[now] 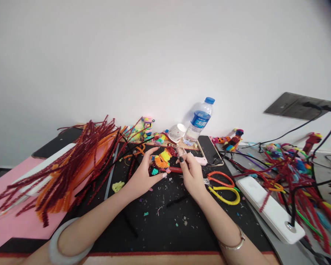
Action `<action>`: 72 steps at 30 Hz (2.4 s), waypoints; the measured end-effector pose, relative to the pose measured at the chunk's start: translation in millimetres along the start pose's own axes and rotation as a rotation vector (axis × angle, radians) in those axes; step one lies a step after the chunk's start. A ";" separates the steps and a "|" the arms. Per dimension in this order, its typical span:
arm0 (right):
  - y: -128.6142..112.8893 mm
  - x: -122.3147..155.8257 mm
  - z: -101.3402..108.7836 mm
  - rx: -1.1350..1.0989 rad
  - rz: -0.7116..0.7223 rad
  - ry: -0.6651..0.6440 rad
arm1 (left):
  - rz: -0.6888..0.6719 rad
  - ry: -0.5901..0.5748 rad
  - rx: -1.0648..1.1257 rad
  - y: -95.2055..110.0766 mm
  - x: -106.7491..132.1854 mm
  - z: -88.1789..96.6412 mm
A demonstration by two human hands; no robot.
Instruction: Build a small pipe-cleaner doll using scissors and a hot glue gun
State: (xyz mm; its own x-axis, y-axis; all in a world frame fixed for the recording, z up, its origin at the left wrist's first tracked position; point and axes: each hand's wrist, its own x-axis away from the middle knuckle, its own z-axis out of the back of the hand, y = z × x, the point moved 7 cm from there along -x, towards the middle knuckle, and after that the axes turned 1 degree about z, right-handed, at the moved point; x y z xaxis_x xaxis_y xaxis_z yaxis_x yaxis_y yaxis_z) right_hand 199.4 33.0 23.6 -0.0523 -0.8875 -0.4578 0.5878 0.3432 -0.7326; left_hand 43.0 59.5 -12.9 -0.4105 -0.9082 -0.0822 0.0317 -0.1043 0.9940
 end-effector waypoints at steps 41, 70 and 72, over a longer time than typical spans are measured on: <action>10.5 1.5 -3.8 0.017 -0.090 0.010 | -0.027 0.078 -0.076 0.4 0.6 4.7; 14.8 1.5 -3.8 -0.050 -0.134 0.019 | 0.028 0.037 -0.124 5.8 4.0 1.5; 16.0 1.8 -5.4 -0.030 -0.150 0.008 | 0.020 0.042 -0.136 5.8 4.0 1.8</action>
State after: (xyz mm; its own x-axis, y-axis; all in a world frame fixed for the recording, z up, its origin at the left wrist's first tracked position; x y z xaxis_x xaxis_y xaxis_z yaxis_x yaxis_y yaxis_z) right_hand 204.4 38.6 8.3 -0.1437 -0.9271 -0.3462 0.5486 0.2165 -0.8075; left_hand 40.0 56.0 -7.3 -0.3697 -0.9266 -0.0688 0.1641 -0.1380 0.9767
